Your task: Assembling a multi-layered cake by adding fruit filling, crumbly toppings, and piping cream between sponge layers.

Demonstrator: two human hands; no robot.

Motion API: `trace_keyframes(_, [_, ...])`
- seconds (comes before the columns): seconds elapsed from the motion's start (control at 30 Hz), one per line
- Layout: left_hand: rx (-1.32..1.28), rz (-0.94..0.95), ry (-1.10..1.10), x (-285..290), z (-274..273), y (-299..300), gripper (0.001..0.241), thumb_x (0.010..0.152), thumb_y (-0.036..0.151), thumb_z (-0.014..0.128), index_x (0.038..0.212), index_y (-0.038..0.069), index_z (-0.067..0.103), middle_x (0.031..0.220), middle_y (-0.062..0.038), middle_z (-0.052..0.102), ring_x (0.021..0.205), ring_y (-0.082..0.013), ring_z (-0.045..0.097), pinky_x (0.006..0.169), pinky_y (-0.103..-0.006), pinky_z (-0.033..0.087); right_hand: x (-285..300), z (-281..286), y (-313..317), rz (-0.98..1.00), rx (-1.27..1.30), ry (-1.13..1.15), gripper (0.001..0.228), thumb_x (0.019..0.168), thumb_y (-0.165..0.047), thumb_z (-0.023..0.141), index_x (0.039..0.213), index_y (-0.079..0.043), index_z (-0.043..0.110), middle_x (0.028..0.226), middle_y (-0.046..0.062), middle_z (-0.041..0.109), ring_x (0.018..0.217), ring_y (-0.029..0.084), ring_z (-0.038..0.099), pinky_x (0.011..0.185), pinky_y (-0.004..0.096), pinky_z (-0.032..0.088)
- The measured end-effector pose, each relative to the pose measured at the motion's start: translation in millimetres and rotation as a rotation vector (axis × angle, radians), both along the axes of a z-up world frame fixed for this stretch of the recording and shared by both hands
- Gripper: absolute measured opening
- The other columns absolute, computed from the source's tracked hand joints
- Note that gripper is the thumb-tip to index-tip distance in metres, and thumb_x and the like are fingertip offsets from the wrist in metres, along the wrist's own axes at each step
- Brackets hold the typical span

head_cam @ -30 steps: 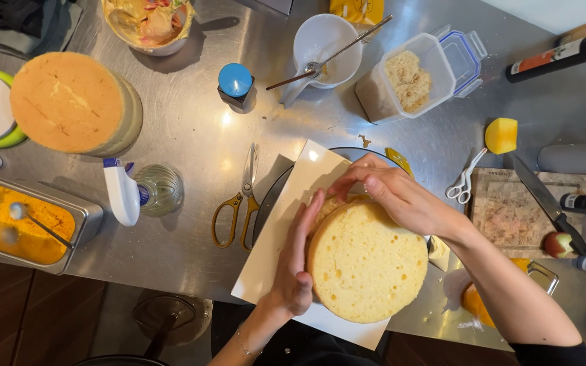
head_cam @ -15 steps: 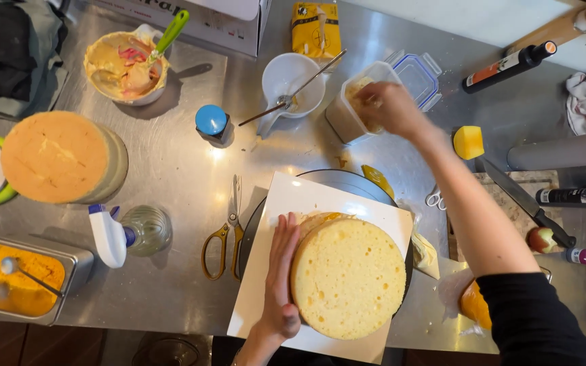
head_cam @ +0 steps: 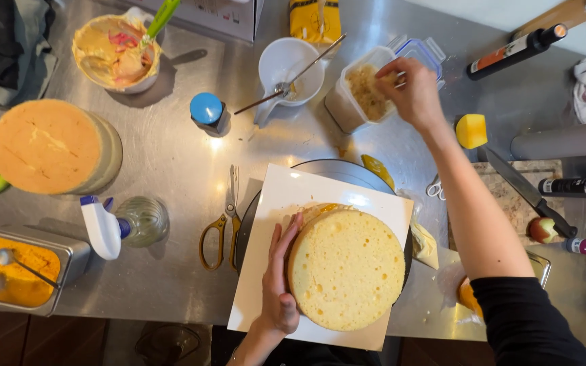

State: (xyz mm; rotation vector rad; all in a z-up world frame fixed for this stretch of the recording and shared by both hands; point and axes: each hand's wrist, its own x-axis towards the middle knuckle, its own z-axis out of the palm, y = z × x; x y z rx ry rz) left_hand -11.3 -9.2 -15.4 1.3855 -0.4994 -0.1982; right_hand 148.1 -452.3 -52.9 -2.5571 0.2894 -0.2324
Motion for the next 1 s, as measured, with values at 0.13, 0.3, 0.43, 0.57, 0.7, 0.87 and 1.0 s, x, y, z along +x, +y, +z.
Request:
trace_keyframes(0.13, [0.040,0.026,-0.004,-0.9,0.7,1.5,0.116,0.122,0.094,0.015,0.173,-0.007,0.039,0.176,-0.027,0.056,0.173,-0.0429,0.047,0.155,-0.0650,0.005,-11.3,6.4,2.0,0.071,-0.110,-0.010,0.009,0.111,0.000,0.090,0.119,-0.004,0.089,0.111,0.012,0.089,0.087,0.021,0.079,0.078,0.037,0.067])
trace_keyframes(0.3, [0.008,0.089,-0.013,21.0,2.6,4.3,0.104,0.126,0.088,0.016,0.175,0.000,0.043,0.187,-0.026,0.040,0.179,-0.0412,0.040,0.153,-0.0588,0.034,-39.5,114.9,89.9,-0.041,0.663,0.111,0.010,0.117,-0.003,0.078,0.126,-0.005,0.074,0.124,0.008,0.081,0.107,0.015,0.079,0.104,0.030,0.071])
trace_keyframes(0.43, [-0.052,-0.073,0.206,65.8,20.6,-7.7,0.105,0.122,0.089,0.025,0.175,0.001,0.041,0.188,-0.024,0.038,0.180,-0.0386,0.035,0.149,-0.0605,0.034,-58.6,111.9,147.5,0.228,0.868,0.414,0.017,0.110,-0.012,0.073,0.123,-0.004,0.080,0.114,0.014,0.091,0.103,0.023,0.090,0.101,0.037,0.077])
trace_keyframes(0.57, [0.084,-0.297,0.472,91.4,15.4,-18.0,0.122,0.101,0.095,0.006,0.179,0.006,0.036,0.171,-0.032,0.051,0.162,-0.0543,0.049,0.133,-0.0631,0.038,-70.9,107.5,182.3,0.252,0.895,0.517,0.023,0.093,-0.007,0.092,0.115,-0.005,0.091,0.092,0.012,0.086,0.087,0.024,0.079,0.095,0.042,0.069])
trace_keyframes(0.7, [0.204,-0.362,0.460,101.7,22.7,-15.7,0.121,0.098,0.097,0.015,0.170,0.009,0.057,0.158,-0.035,0.066,0.153,-0.0584,0.059,0.125,-0.0640,0.048,-71.0,127.7,181.0,0.331,0.824,0.569,0.017,0.098,-0.014,0.092,0.113,-0.011,0.097,0.095,0.008,0.086,0.089,0.017,0.067,0.093,0.039,0.062])
trace_keyframes(0.87, [0.276,-0.425,0.254,101.7,25.8,-13.1,0.112,0.101,0.096,0.017,0.169,0.021,0.064,0.153,-0.018,0.076,0.144,-0.0427,0.071,0.129,-0.0576,0.045,-93.4,107.2,161.6,0.228,0.830,0.519,0.023,0.092,-0.009,0.097,0.115,-0.006,0.093,0.100,0.008,0.085,0.090,0.017,0.071,0.098,0.039,0.063])
trace_keyframes(1.0, [0.243,-0.489,0.068,104.8,15.8,-12.6,0.116,0.107,0.095,0.012,0.155,0.009,0.074,0.152,-0.018,0.078,0.146,-0.0427,0.070,0.135,-0.0580,0.037,-113.1,105.4,155.6,0.143,0.810,0.503,0.022,0.091,-0.011,0.098,0.112,-0.005,0.095,0.094,0.008,0.084,0.089,0.018,0.074,0.099,0.040,0.065])
